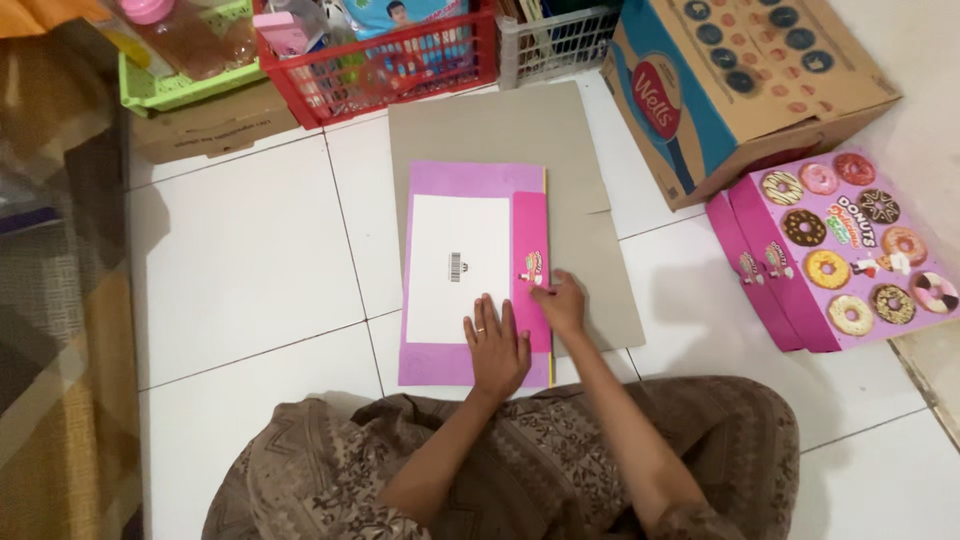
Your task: The person folds cardboard sheets and attaches colorful printed lids to assemble donut boxes by hand.
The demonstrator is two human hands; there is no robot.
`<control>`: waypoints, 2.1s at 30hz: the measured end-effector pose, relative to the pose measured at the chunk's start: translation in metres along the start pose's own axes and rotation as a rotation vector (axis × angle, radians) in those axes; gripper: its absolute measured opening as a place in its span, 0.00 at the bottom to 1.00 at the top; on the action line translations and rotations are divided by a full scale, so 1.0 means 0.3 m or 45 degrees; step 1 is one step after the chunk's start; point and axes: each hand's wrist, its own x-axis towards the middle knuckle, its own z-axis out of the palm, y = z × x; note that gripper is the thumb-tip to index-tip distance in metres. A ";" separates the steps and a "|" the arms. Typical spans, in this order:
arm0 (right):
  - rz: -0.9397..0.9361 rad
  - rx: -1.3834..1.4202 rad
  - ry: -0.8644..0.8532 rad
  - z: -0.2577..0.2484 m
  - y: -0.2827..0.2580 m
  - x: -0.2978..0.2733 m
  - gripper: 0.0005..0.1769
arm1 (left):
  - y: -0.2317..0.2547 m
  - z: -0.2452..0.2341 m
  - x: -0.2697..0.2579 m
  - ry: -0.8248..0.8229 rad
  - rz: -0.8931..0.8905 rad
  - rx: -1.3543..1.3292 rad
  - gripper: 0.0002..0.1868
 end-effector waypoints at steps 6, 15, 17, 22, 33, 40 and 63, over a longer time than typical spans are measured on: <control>-0.519 0.319 -0.240 -0.125 -0.233 -0.110 0.26 | 0.107 -0.295 0.229 0.179 -0.257 -0.530 0.44; -1.189 -0.359 -0.083 -0.194 -0.615 -0.534 0.28 | 0.158 -0.695 0.316 0.184 -0.309 -1.549 0.24; -1.183 -0.500 -0.186 -0.194 -0.565 -0.518 0.29 | 0.101 -0.670 0.302 0.195 -0.411 -1.662 0.21; -0.996 -0.671 0.092 -0.269 -0.500 -0.263 0.42 | 0.011 -0.676 0.212 0.147 -0.510 -1.827 0.18; -0.773 -0.695 0.038 -0.453 -0.676 -0.095 0.51 | -0.021 -0.628 0.160 0.037 -0.383 -1.918 0.20; -1.069 -0.785 0.275 -0.428 -0.694 -0.174 0.57 | -0.138 -0.394 0.164 0.044 -0.619 -1.992 0.21; -0.386 -0.808 -0.696 -0.214 -0.591 -0.199 0.39 | -0.191 -0.005 0.137 0.143 -0.791 -2.414 0.39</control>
